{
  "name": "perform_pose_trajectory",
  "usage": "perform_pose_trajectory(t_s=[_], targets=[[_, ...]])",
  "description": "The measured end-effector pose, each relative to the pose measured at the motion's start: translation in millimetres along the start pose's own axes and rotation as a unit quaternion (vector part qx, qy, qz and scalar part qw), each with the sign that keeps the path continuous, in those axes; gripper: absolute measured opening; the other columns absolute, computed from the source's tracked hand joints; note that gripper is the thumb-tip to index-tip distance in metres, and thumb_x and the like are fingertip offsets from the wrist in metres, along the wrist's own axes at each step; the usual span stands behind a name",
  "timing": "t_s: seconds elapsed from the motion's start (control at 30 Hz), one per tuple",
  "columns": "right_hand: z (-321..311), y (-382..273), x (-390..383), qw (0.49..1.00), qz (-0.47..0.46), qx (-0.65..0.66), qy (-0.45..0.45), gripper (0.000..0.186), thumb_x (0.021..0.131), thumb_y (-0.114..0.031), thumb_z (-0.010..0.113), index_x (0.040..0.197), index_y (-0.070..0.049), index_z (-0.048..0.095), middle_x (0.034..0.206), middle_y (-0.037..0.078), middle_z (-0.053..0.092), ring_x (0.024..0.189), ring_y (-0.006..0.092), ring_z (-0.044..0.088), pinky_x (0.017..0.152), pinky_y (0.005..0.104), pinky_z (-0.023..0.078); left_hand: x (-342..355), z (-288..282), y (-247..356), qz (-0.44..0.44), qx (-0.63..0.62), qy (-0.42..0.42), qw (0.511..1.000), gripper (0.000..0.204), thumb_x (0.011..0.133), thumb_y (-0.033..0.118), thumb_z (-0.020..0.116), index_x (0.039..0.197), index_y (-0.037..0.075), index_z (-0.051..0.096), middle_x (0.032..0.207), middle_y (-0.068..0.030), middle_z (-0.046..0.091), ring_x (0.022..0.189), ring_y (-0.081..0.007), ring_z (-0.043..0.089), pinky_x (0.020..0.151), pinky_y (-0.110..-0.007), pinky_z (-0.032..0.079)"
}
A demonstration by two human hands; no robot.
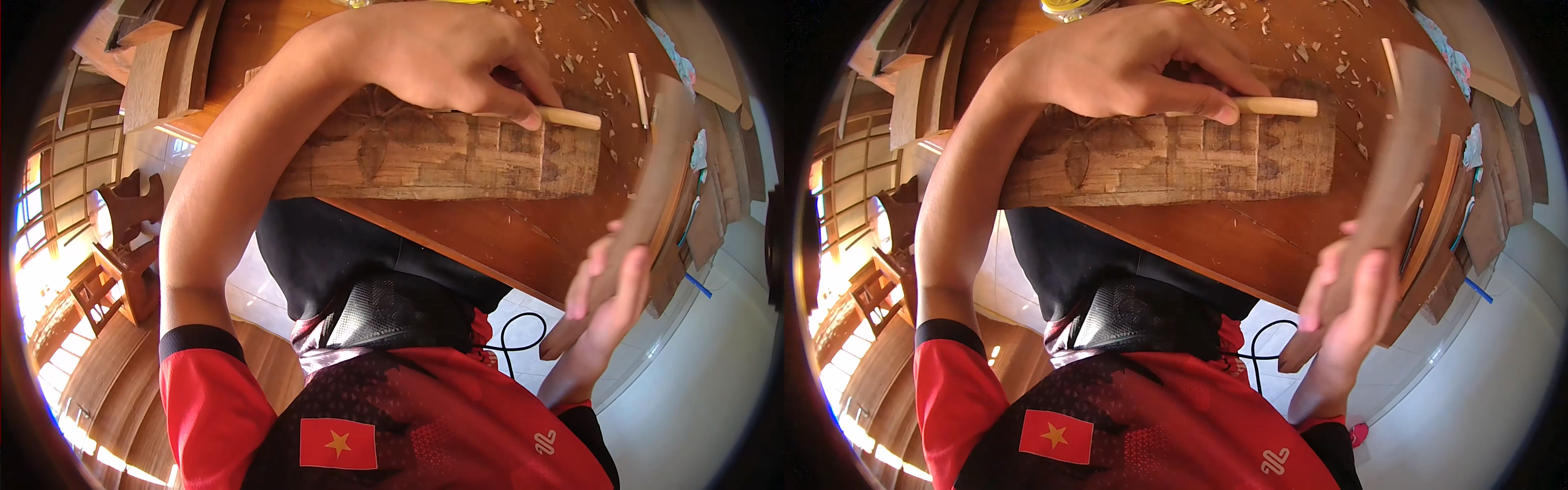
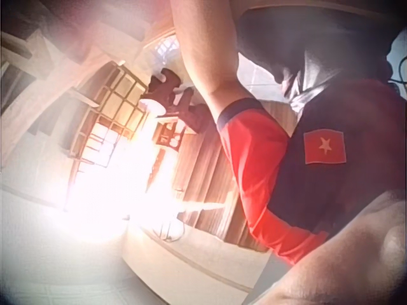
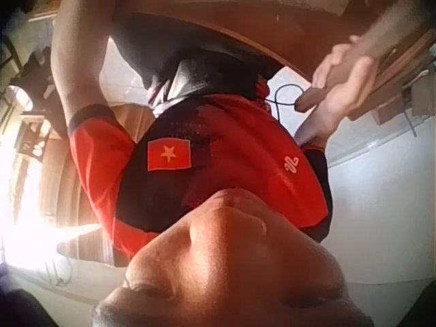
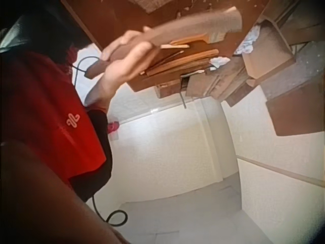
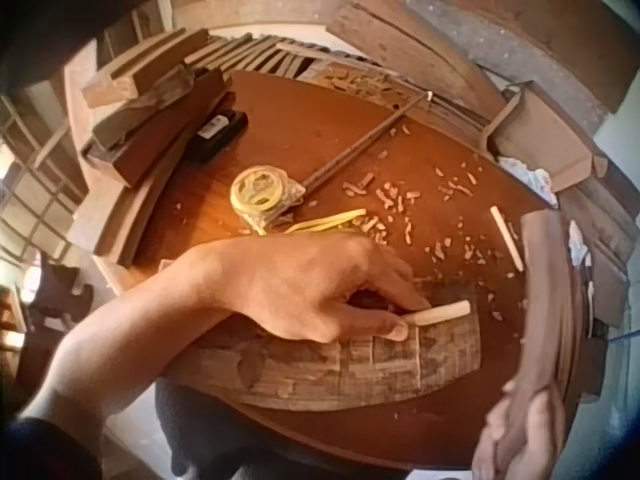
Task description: The person carves a floral design into a rectangular wooden block using a chisel and a wooden mallet. They repeatedly strike the chisel to remove wood shavings and refine the pattern, occasionally adjusting the block's position on the workbench.
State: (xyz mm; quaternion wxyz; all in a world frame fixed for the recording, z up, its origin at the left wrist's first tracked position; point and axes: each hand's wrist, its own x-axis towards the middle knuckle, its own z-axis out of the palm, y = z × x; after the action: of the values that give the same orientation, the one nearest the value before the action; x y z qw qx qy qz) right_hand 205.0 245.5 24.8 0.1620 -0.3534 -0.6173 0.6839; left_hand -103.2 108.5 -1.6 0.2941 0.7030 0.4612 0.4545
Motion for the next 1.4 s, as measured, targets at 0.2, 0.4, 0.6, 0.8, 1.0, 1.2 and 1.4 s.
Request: perform_pose_trajectory(t_s=[0.2, 0.4, 0.6, 0.8, 1.0, 1.2, 1.4], targets=[[4, -1, 0, 0.993, 0.025, -0.083, -0.085, 0.041, 0.113, -0.035, 0.039, 0.126, 0.001, 0.051, 0.078, 0.007, 0.056, 0.038, 0.0099, 0.044, 0.036, 0.0232, 0.033, 2, -2, -7, -0.068, 0.001, -0.039, 0.997, 0.042, 0.099, 0.02, 0.062, 0.129, -0.009, 0.066, 0.12, -0.0245, 0.071, 0.108, -0.0358, 0.068, 0.098, -0.046, 0.055], [16, -1, -2, 0.988, 0.029, -0.099, -0.117, 0.044, 0.113, -0.036, 0.037, 0.124, 0.004, 0.052, 0.077, 0.008, 0.055, 0.037, 0.0103, 0.044, 0.035, 0.0229, 0.032, -3, -4, 5, -0.066, 0.088, -0.037, 0.993, 0.045, 0.098, 0.024, 0.062, 0.128, -0.009, 0.067, 0.124, -0.0273, 0.069, 0.116, -0.0389, 0.066, 0.106, -0.049, 0.052], [21, -3, -1, 0.987, 0.038, -0.109, -0.108, 0.043, 0.113, -0.036, 0.039, 0.124, 0.004, 0.05, 0.076, 0.008, 0.053, 0.038, 0.0105, 0.042, 0.035, 0.0237, 0.032, -4, 0, -8, -0.069, 0.049, -0.039, 0.996, 0.045, 0.096, 0.022, 0.062, 0.129, -0.01, 0.066, 0.126, -0.0284, 0.069, 0.118, -0.0398, 0.066, 0.107, -0.049, 0.051], [12, -4, 8, 0.998, 0.01, -0.026, -0.06, 0.046, 0.112, -0.038, 0.038, 0.125, 0.005, 0.049, 0.077, 0.009, 0.055, 0.036, 0.0112, 0.042, 0.034, 0.025, 0.031, -1, -9, 7, -0.115, 0.001, -0.03, 0.993, 0.043, 0.097, 0.019, 0.062, 0.128, -0.01, 0.067, 0.122, -0.0258, 0.07, 0.109, -0.0349, 0.069, 0.097, -0.044, 0.054], [22, -4, 3, 0.995, 0.037, -0.032, -0.085, 0.044, 0.112, -0.036, 0.041, 0.126, 0.005, 0.049, 0.078, 0.009, 0.056, 0.036, 0.0117, 0.044, 0.035, 0.0247, 0.032, 1, -25, 22, -0.174, 0.023, -0.003, 0.984, 0.037, 0.097, 0.021, 0.069, 0.123, -0.005, 0.071, 0.094, -0.0172, 0.076, 0.077, -0.0248, 0.07, 0.069, -0.039, 0.054], [19, -11, 8, 0.989, 0.034, -0.026, -0.142, 0.04, 0.111, -0.032, 0.044, 0.125, 0.004, 0.05, 0.078, 0.009, 0.056, 0.038, 0.0109, 0.046, 0.036, 0.0241, 0.035, -24, -28, 53, -0.191, 0.181, 0.115, 0.958, 0.025, 0.095, 0.022, 0.074, 0.107, 0.001, 0.079, 0.088, -0.0131, 0.076, 0.075, -0.0214, 0.07, 0.067, -0.034, 0.054], [47, -39, 28, 0.972, -0.002, -0.107, -0.211, 0.033, 0.111, -0.025, 0.049, 0.127, 0.004, 0.051, 0.091, 0.012, 0.069, 0.044, 0.0057, 0.047, 0.039, 0.0228, 0.037, -73, -11, 76, -0.266, 0.151, 0.231, 0.923, 0.026, 0.098, 0.009, 0.069, 0.118, -0.006, 0.073, 0.105, -0.0144, 0.076, 0.104, -0.0203, 0.071, 0.095, -0.033, 0.055]])
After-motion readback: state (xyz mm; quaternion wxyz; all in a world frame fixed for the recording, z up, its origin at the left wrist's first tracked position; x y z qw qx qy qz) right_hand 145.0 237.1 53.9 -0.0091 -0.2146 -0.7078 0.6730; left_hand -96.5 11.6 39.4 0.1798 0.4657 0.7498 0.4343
